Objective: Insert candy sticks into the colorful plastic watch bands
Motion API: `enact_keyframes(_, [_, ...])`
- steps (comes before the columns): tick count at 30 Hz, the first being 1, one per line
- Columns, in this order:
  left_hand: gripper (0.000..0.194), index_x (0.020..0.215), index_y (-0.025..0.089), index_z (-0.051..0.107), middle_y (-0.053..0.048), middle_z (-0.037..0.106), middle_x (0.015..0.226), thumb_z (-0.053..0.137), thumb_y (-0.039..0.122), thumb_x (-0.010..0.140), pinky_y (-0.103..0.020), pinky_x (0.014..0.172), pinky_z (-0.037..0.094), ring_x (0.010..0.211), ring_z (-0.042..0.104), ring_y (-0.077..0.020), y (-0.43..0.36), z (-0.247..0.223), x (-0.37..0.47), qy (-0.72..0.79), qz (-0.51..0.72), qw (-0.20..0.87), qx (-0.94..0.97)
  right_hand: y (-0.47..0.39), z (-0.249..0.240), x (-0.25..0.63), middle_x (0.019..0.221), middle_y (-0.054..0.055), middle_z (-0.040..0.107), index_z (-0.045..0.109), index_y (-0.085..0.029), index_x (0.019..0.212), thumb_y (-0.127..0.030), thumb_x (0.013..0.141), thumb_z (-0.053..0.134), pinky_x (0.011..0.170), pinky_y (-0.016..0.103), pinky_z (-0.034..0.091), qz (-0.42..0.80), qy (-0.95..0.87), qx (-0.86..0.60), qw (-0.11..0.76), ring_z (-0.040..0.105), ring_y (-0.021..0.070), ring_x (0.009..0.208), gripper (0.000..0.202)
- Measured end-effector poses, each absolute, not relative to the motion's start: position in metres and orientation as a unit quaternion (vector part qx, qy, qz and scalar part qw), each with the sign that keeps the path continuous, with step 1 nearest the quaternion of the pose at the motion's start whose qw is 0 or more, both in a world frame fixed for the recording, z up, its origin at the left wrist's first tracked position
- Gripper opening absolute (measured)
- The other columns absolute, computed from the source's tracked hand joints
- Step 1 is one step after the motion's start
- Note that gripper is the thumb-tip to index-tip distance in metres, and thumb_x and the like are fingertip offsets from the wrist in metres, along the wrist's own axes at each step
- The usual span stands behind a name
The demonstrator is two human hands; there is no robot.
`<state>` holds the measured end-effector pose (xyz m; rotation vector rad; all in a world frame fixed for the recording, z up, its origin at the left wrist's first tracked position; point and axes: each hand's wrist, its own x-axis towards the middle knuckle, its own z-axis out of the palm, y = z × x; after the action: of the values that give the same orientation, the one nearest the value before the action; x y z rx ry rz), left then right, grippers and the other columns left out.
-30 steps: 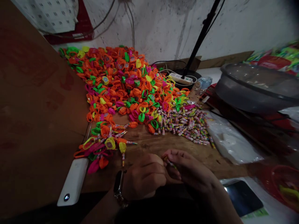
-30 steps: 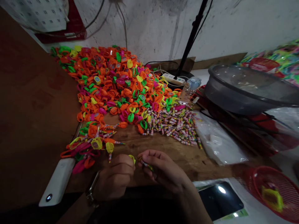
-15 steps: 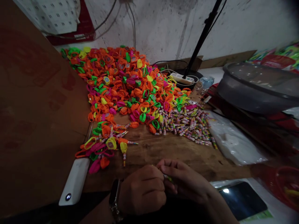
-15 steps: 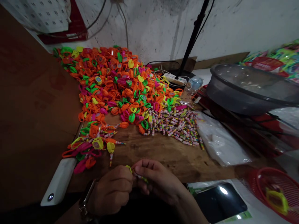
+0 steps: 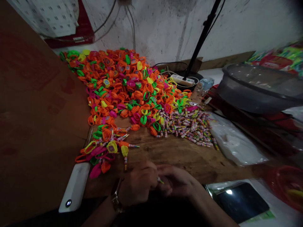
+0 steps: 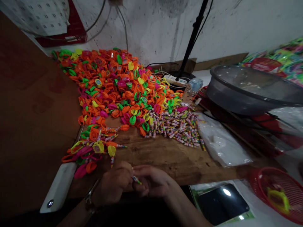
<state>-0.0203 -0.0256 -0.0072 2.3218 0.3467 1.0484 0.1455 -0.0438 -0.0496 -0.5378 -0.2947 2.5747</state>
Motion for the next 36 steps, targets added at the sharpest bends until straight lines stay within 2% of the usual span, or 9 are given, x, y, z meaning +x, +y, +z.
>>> enact_keyframes(5, [0.020,0.083,0.019,0.049,-0.002,0.059,0.075,0.034,0.006,0.089,-0.026,0.081,0.049,0.090,0.054,-0.0143,-0.012,-0.016,-0.026,0.197,0.348,0.263,0.878,-0.026,-0.060,0.142,0.055,-0.006,0.052,0.052,-0.015,0.076,-0.027,0.065,0.078,0.038,0.016,0.013,0.919,-0.134,-0.223,0.297,0.036,0.0019,0.039,0.031])
enact_keyframes(8, [0.025,0.095,0.018,0.051,-0.006,0.061,0.098,0.035,0.001,0.085,-0.034,0.095,0.046,0.113,0.049,-0.0175,-0.011,-0.020,-0.028,0.217,0.359,0.229,0.878,-0.022,-0.055,0.146,0.059,-0.004,0.055,0.056,-0.012,0.077,-0.038,0.066,0.078,0.037,0.017,0.014,0.912,-0.171,-0.236,0.290,0.038,0.0021,0.040,0.036])
enact_keyframes(13, [0.060,0.139,0.020,0.026,-0.015,0.037,0.142,0.032,-0.002,0.084,-0.050,0.109,0.032,0.140,0.022,-0.0233,-0.020,-0.025,-0.024,0.240,0.354,0.216,0.878,-0.024,-0.040,0.148,0.065,-0.004,0.057,0.056,-0.013,0.076,-0.053,0.066,0.074,0.037,0.018,0.011,0.856,-0.216,-0.312,0.352,0.029,-0.0004,0.036,0.045])
enact_keyframes(16, [0.078,0.147,0.018,0.003,-0.019,0.019,0.151,0.052,0.021,0.087,-0.053,0.111,0.028,0.142,0.014,-0.0294,-0.026,-0.022,-0.021,0.288,0.304,0.286,0.862,-0.026,-0.032,0.146,0.056,-0.008,0.047,0.054,-0.015,0.074,-0.052,0.066,0.074,0.040,0.018,0.014,0.790,-0.261,-0.365,0.417,0.026,0.0006,0.039,0.044])
enact_keyframes(18, [0.091,0.147,0.018,0.000,-0.020,0.022,0.151,0.061,0.039,0.083,-0.050,0.109,0.033,0.139,0.023,-0.0307,-0.028,-0.016,-0.020,0.334,0.269,0.351,0.832,-0.028,-0.025,0.148,0.054,-0.008,0.041,0.055,-0.015,0.074,-0.052,0.068,0.073,0.042,0.019,0.018,0.736,-0.313,-0.392,0.454,0.027,0.0023,0.044,0.042])
enact_keyframes(21, [0.060,0.142,0.024,0.022,-0.012,0.047,0.137,0.049,0.037,0.091,-0.041,0.101,0.044,0.125,0.047,-0.0224,-0.028,-0.005,-0.017,0.405,0.247,0.377,0.796,-0.032,-0.013,0.157,0.061,-0.005,0.046,0.059,-0.015,0.076,-0.051,0.075,0.067,0.046,0.020,0.024,0.672,-0.419,-0.412,0.452,0.033,0.0049,0.051,0.037])
enact_keyframes(24, [0.039,0.131,0.024,0.038,-0.007,0.057,0.125,0.045,0.029,0.093,-0.034,0.095,0.047,0.115,0.055,-0.0181,-0.028,0.004,-0.016,0.438,0.259,0.335,0.793,-0.039,-0.002,0.169,0.072,0.000,0.053,0.063,-0.017,0.090,-0.048,0.086,0.054,0.051,0.021,0.032,0.609,-0.509,-0.440,0.419,0.042,0.0086,0.059,0.032])
enact_keyframes(28, [0.037,0.129,0.022,0.037,-0.009,0.054,0.124,0.043,0.019,0.092,-0.033,0.096,0.046,0.116,0.052,-0.0183,-0.029,0.008,-0.016,0.445,0.277,0.258,0.812,-0.049,0.005,0.173,0.076,0.000,0.054,0.053,-0.021,0.115,-0.038,0.088,0.055,0.058,0.022,0.040,0.563,-0.529,-0.462,0.434,0.048,0.0105,0.065,0.033])
enact_keyframes(36, [0.041,0.125,0.019,0.037,-0.011,0.050,0.119,0.039,0.008,0.086,-0.041,0.097,0.043,0.116,0.047,-0.0212,-0.028,0.008,-0.013,0.406,0.266,0.179,0.856,-0.048,0.005,0.157,0.087,0.002,0.058,0.048,-0.021,0.106,-0.032,0.087,0.058,0.073,0.025,0.048,0.576,-0.514,-0.414,0.482,0.057,0.0121,0.081,0.024])
